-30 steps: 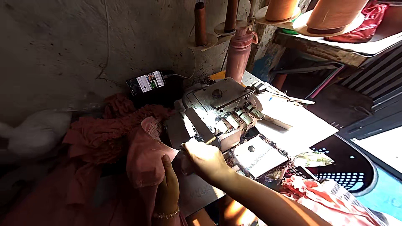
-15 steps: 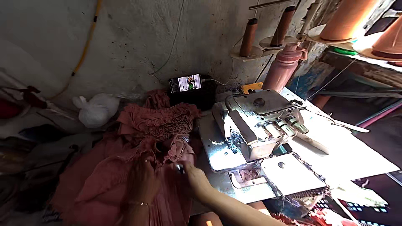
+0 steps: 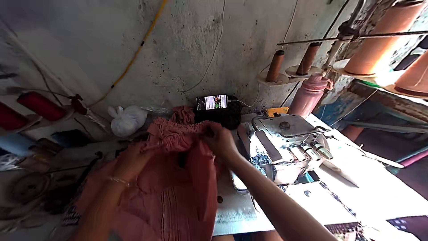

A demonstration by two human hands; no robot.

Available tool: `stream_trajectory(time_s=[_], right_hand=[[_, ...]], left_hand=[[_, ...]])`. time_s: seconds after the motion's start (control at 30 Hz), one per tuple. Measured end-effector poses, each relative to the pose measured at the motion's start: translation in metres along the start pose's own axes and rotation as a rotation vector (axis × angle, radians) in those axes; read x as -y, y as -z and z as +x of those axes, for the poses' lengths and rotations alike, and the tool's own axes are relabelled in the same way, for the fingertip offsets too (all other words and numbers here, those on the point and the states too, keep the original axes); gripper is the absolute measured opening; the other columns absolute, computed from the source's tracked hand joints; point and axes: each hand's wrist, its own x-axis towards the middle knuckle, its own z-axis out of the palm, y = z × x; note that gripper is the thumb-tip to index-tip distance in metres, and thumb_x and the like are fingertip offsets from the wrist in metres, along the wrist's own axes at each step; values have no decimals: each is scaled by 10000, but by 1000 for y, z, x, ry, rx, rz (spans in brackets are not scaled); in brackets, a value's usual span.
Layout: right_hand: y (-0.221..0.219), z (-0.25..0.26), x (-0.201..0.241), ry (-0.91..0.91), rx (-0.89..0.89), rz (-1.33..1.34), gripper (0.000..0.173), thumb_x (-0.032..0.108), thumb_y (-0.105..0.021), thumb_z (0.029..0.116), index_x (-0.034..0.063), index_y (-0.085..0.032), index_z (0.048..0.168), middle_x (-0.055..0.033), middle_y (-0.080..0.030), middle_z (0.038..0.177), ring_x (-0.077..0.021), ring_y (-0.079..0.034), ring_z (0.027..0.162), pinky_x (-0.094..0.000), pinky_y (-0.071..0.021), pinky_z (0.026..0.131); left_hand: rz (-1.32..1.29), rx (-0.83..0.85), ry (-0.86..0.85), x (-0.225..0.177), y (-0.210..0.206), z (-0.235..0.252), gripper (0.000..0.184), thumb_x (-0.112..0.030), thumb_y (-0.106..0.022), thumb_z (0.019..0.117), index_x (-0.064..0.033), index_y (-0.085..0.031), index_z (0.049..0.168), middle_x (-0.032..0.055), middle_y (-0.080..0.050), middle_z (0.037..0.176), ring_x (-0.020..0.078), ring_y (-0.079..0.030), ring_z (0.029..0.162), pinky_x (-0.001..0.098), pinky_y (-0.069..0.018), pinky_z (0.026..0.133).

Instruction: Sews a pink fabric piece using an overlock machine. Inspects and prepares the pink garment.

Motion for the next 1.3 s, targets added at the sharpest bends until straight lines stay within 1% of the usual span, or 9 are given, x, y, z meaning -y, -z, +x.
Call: stream_trajectory(time_s=[0.17,0.37,0.5,0.7,0.83,0.97,1.03,1.13,1.3], right_hand=[[34,26,43,279,-165,5,231,194,-772,903,6,-735,1031,-141,-715,874,-289,-682,789,-544,-535,726],[58,30,92,477,-218,196,202,221,-753,929,53,-709,1033,-13,-634,756,-98,-556,623,-313,-474,595],[47,-22,70,370,38,203,791,281,-856,809,107,-466,1475,-105,-712,985,-230,-691,812,-471,-596,700],[65,-158,24,430,268,264,543,131,-730,905,-57,-529,1374,-150,-718,921,-155,-693,766,-327,-585,710],[68,-195,-33,387,286,-34,352,147,-739,867,-12,-622,1159,-160,-735,971,-256,-729,787,-456,-581,648],[18,-218,-138,460,144,-528,168,118,-736,813,116,-741,981,-123,-728,1079,-262,-719,692,-412,-572,482],[17,-223,-145,492,112,-527,127,181,-722,848,172,-733,975,-94,-717,1067,-219,-695,692,-348,-548,479],[4,-223,-132,465,129,-310,91,159,-697,848,170,-728,932,-42,-719,935,-170,-704,794,-309,-578,601],[-32,-215,-133,311,249,-323,154,133,-777,757,103,-764,907,-51,-755,908,-245,-740,814,-438,-606,642]], left_hand=[[-911,-158,87,-85,53,-4,226,-199,-350,1093,-130,-564,1073,-35,-626,758,60,-635,652,248,-573,618],[-1396,-253,-111,-157,65,-23,256,-112,-332,1084,-116,-555,960,8,-663,772,103,-696,679,272,-630,701],[-1516,-388,-289,-169,60,-47,243,-110,-311,1097,-117,-535,1003,19,-685,823,134,-730,764,309,-645,774],[-1279,-605,-746,-56,-6,-141,241,-266,-579,1019,-150,-676,1206,-30,-724,1131,91,-674,1064,266,-541,943],[-1121,-565,-296,9,-115,-190,323,-323,-544,1048,-186,-593,1338,-87,-706,1227,41,-662,1131,274,-545,981],[-397,-316,91,51,-207,-169,925,-239,-719,877,142,-200,1542,334,-389,1529,393,-455,1395,505,-424,1119],[-82,-404,-40,29,-208,-164,837,-352,-721,868,160,-396,1445,445,-409,1439,595,-452,1305,660,-405,1054],[165,-335,-268,4,-209,-153,441,-481,-676,889,-64,-756,1008,222,-687,1096,471,-641,1012,648,-473,827],[391,-118,-432,5,-220,-140,413,-567,-760,727,-156,-766,761,69,-716,993,343,-674,1022,703,-393,948]])
